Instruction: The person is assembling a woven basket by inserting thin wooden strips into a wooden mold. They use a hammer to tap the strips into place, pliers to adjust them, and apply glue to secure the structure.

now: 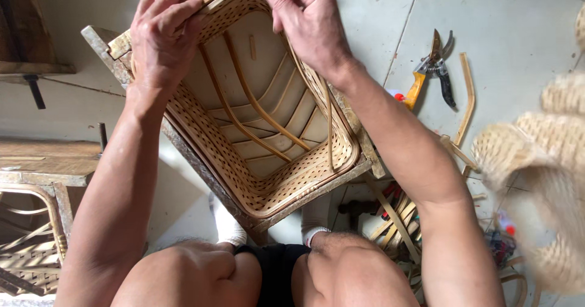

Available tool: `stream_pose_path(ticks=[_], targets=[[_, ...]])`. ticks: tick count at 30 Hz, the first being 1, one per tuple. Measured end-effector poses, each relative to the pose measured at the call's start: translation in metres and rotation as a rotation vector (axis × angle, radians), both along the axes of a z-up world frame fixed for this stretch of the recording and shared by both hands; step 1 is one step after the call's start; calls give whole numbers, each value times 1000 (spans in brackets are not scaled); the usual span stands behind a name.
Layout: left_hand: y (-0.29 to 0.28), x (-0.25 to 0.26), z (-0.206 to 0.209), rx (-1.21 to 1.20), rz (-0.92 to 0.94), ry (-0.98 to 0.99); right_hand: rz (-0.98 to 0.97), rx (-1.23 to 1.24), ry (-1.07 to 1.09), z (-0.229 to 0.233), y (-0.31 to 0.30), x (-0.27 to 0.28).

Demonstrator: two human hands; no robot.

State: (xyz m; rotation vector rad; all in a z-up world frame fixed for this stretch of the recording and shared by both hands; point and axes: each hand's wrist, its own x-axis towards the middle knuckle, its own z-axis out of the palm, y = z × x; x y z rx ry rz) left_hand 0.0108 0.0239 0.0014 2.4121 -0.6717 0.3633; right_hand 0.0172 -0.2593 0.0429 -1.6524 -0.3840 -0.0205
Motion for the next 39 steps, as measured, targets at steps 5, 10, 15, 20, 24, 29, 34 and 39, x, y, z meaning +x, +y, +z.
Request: stream_pose_path(ticks=[5,10,15,20,24,29,34,39], targets=[[-2,-2,1,-10,3,23,-29,-34,56,-6,-6,-6],[-1,-3,2,-19,1,37,-43,-44,27,-11,-10,-4],[0,-4,3,-15,-4,31,-29,-42,30,-15,-9,-5],[1,-2,2,-4,-5,16,-8,-25,55,-18,-5,-10],[-1,0,4,0,-18,5,17,-23,85,-18,2,-4],[1,-1,8,33,28,78,4,-193,194,-14,13,-12],[0,3,12,35,-31,74,67,-308,101,-4,25,-11],[-1,3,13,127,-63,99,135,-326,133,2,40,-13]])
